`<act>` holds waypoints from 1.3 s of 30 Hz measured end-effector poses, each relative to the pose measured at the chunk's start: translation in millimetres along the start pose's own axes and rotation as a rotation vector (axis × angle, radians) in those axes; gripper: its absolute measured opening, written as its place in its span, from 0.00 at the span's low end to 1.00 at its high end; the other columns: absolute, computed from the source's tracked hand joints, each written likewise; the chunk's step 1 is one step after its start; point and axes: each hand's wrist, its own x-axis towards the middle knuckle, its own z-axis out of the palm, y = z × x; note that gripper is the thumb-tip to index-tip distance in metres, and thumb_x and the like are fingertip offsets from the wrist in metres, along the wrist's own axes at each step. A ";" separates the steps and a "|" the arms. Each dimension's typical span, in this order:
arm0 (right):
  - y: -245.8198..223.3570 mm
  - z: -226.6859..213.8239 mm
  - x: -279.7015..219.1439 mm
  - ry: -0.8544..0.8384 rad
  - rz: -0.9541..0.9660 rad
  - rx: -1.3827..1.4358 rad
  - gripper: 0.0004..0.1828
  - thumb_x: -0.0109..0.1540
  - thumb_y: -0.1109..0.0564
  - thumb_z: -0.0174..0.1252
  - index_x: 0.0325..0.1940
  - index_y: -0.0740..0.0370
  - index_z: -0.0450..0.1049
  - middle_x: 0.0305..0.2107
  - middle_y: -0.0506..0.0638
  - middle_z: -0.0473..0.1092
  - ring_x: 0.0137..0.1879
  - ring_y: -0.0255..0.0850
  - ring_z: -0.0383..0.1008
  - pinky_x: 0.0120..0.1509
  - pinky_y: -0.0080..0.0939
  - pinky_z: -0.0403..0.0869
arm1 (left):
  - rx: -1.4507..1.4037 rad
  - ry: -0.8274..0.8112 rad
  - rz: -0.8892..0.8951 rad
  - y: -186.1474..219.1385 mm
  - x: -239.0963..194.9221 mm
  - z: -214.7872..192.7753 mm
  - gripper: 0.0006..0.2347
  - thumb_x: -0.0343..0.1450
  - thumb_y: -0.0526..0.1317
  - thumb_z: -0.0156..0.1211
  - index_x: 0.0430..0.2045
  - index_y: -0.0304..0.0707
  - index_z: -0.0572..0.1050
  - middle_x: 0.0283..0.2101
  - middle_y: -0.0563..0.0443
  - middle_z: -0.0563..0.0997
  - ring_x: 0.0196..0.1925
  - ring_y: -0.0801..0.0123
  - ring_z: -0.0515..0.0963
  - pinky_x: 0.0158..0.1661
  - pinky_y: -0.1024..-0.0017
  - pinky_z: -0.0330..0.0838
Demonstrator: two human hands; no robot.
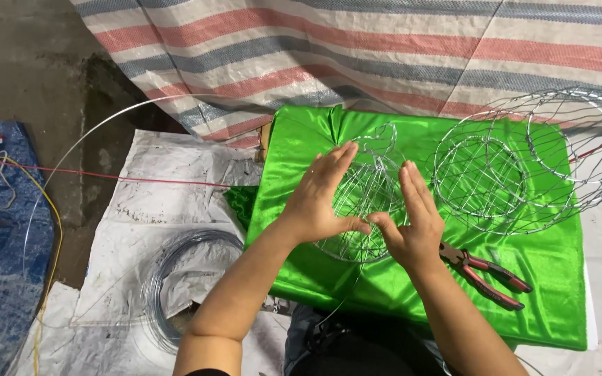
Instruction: Finishing a decorative wire mesh structure by threading and securing thin wire using hands and pliers
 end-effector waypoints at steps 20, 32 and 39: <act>-11.9 -14.8 -3.2 -0.184 0.214 0.183 0.59 0.57 0.37 0.65 0.80 0.66 0.43 0.77 0.66 0.42 0.80 0.61 0.45 0.80 0.67 0.50 | -0.028 -0.071 -0.062 15.6 27.1 -19.6 0.51 0.58 0.66 0.71 0.73 0.44 0.52 0.53 0.36 0.74 0.59 0.41 0.74 0.66 0.38 0.55; -21.1 -6.9 -2.5 -0.115 0.267 0.178 0.52 0.53 0.48 0.75 0.74 0.64 0.58 0.74 0.68 0.45 0.77 0.69 0.50 0.75 0.72 0.57 | -0.253 -0.113 -0.159 6.3 35.5 -12.7 0.41 0.63 0.58 0.73 0.67 0.41 0.57 0.44 0.40 0.76 0.49 0.46 0.77 0.54 0.46 0.70; -21.3 -4.8 -3.5 -0.097 0.232 0.147 0.50 0.52 0.50 0.76 0.74 0.62 0.59 0.74 0.67 0.46 0.76 0.68 0.53 0.73 0.72 0.59 | -0.300 -0.057 -0.166 5.8 33.9 -6.8 0.37 0.63 0.54 0.74 0.63 0.40 0.59 0.42 0.42 0.79 0.47 0.48 0.78 0.51 0.48 0.72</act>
